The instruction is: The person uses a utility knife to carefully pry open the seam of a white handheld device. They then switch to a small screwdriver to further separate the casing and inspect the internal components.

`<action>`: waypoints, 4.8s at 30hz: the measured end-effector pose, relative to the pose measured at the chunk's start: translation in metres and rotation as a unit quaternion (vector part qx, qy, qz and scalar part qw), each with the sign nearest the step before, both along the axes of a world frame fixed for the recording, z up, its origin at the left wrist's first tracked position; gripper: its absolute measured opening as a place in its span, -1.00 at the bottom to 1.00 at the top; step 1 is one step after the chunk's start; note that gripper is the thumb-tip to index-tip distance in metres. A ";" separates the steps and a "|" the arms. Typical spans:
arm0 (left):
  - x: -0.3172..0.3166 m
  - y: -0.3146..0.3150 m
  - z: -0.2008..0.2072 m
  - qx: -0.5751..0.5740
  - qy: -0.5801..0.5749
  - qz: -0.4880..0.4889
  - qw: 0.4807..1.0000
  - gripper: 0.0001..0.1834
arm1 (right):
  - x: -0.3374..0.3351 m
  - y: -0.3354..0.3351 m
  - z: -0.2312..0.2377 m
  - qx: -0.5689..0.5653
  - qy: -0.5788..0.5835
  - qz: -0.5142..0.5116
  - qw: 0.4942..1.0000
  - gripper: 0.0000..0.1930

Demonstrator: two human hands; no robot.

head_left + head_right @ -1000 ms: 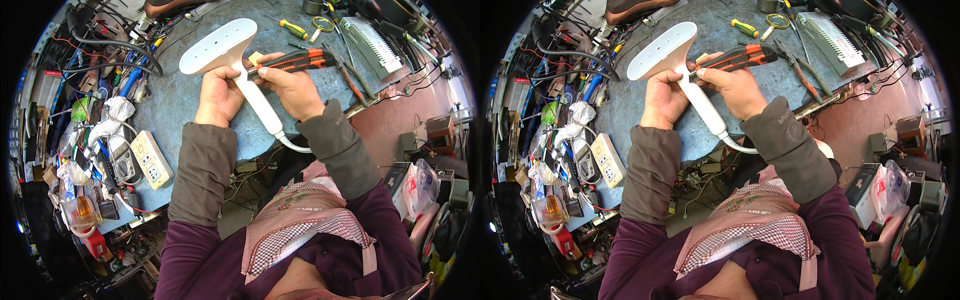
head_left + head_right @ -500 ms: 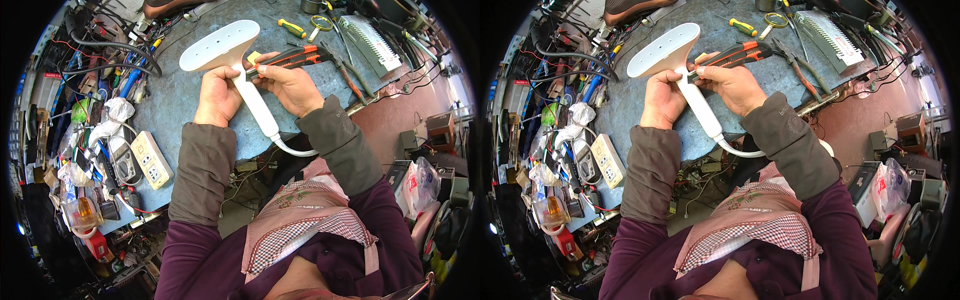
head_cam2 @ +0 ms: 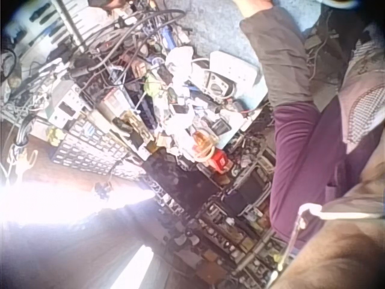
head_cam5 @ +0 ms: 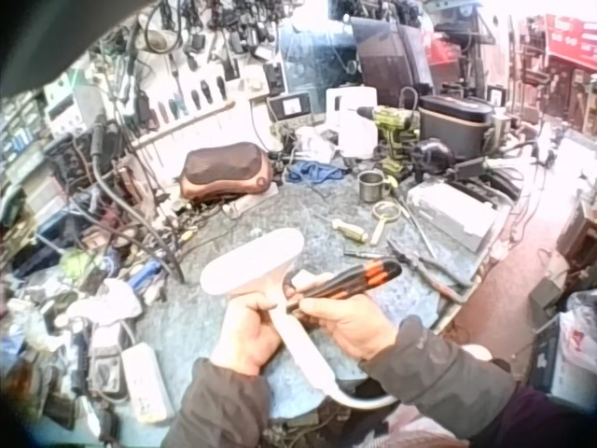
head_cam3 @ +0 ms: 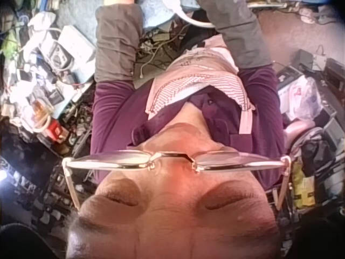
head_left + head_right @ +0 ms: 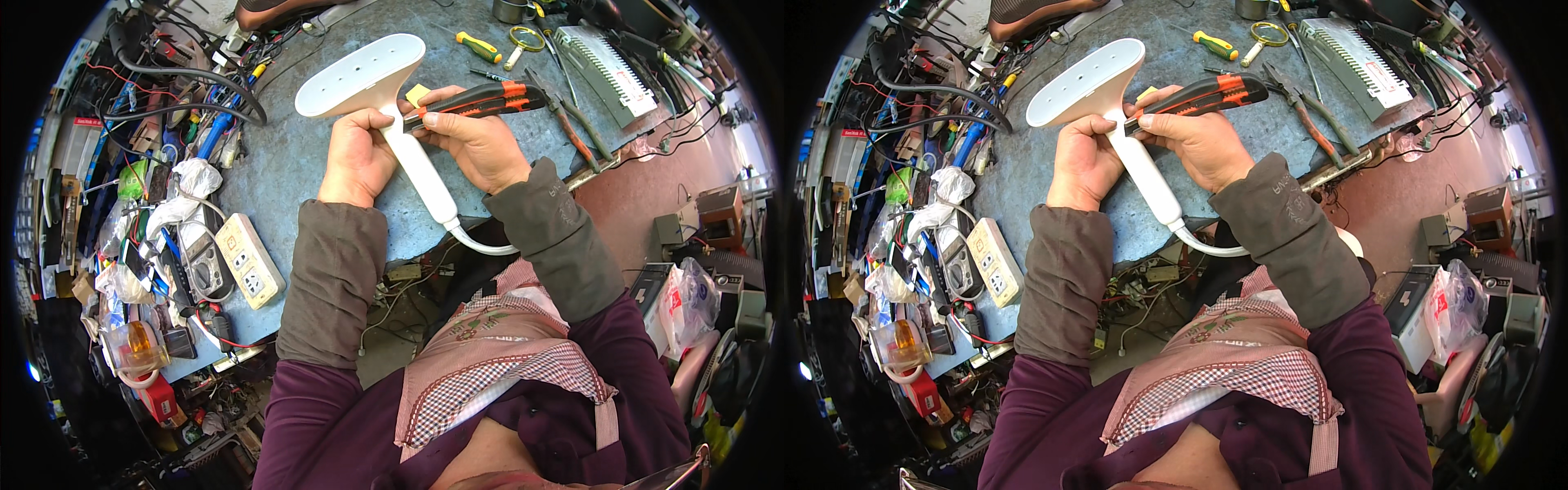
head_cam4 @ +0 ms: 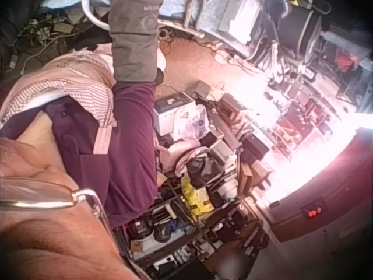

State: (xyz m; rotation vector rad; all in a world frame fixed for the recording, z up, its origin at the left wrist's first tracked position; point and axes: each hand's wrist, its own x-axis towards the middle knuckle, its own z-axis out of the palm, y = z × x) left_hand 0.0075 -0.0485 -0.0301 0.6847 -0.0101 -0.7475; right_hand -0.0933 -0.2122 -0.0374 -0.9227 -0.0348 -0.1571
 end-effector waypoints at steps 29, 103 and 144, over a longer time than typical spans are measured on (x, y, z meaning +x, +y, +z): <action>-0.004 0.001 0.002 0.020 -0.053 -0.012 0.998 -0.40 | 0.007 -0.007 0.004 -0.063 0.045 0.032 0.996 -0.73; -0.008 0.002 0.004 0.041 -0.051 -0.016 0.998 -0.31 | -0.022 0.000 0.004 -0.088 0.048 -0.020 0.995 -0.69; -0.008 0.002 0.003 0.055 -0.062 -0.013 0.996 -0.28 | -0.019 0.001 0.001 -0.091 0.016 -0.014 0.996 -0.69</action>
